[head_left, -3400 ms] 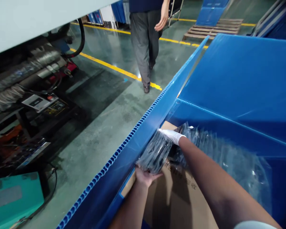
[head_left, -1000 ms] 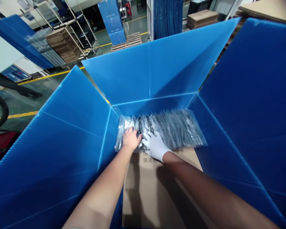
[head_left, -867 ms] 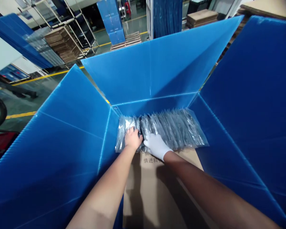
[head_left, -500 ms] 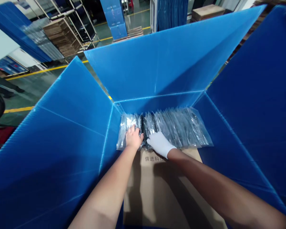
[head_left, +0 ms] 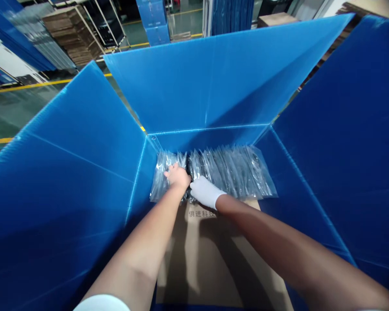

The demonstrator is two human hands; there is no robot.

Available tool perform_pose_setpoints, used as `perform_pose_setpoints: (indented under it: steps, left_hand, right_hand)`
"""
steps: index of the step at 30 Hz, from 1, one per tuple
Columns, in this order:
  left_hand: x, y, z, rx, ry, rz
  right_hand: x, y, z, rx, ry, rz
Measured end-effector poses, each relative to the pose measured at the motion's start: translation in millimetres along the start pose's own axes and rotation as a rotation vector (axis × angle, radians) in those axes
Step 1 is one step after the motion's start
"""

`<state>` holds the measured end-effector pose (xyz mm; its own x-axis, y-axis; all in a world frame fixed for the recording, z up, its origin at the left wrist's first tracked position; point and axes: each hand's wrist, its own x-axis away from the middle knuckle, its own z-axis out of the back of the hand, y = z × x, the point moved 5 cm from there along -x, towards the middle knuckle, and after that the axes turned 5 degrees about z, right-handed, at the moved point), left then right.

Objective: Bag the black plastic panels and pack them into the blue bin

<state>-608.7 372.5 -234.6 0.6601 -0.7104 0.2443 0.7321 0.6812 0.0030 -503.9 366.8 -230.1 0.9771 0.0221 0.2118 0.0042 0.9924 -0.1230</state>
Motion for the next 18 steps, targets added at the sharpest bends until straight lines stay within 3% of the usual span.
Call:
perform_pose_setpoints:
  steps: [6,11,14,16,17,18]
  left_hand:
    - [5,-2,-9.2,0.014,0.032,0.014]
    - [8,-8,1.4,0.078,0.085,-0.076]
    - [40,-31,15.7,0.25,0.267,-0.08]
    - [75,-50,14.9,0.331,0.376,-0.056]
    - [93,-57,6.5,0.334,0.346,-0.033]
    - [108,-61,-7.5,0.311,0.244,-0.026]
  right_hand:
    - [-1,0,-3,-0.025,-0.007,-0.053]
    - [6,-1,6,-0.023,0.031,-0.191]
    - [27,-15,11,-0.051,0.15,-0.285]
    - [40,-31,0,-0.166,0.14,-0.347]
    - [43,-41,-11,-0.245,0.087,-0.358]
    - [45,-51,-22,-0.32,0.016,-0.35]
